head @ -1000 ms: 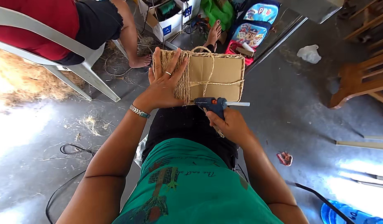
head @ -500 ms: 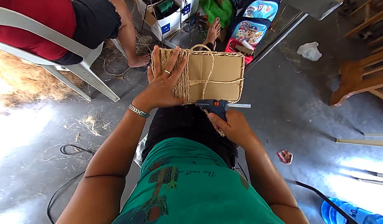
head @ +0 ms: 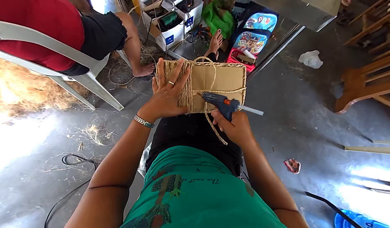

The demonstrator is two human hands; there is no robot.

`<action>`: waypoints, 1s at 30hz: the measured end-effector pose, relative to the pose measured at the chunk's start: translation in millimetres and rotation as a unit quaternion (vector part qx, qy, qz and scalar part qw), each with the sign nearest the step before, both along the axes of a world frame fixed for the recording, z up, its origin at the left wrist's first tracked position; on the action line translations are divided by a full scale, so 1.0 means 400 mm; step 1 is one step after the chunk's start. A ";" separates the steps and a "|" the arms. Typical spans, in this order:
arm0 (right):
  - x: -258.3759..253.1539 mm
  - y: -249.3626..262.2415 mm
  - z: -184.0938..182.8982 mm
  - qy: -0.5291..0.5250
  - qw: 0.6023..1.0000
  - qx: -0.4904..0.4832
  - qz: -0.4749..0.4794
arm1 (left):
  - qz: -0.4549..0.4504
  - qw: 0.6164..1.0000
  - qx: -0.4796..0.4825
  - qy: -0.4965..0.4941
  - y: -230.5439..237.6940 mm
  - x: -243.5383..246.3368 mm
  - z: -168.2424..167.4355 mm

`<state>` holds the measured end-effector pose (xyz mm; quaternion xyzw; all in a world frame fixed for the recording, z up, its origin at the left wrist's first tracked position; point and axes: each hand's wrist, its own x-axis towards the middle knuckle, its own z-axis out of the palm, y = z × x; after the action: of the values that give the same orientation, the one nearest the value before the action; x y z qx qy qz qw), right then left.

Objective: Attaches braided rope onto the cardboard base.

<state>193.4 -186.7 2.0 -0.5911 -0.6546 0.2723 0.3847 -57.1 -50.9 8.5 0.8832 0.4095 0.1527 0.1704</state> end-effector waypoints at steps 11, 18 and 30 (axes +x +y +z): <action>-0.074 0.039 -0.119 0.036 0.980 0.129 -0.147 | 0.170 0.972 0.161 -0.035 -0.005 0.083 0.010; -0.065 0.032 -0.135 0.069 0.978 0.105 -0.167 | 0.136 0.962 0.202 -0.122 0.043 0.118 0.044; -0.043 0.236 -0.025 0.104 0.937 0.306 -0.129 | 0.118 0.981 0.088 -0.123 0.077 0.118 0.082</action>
<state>176.4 -92.2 -8.1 -0.4920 -0.5809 0.0670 0.6449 -9.8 -19.9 41.4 0.8148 0.4715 0.3148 0.1215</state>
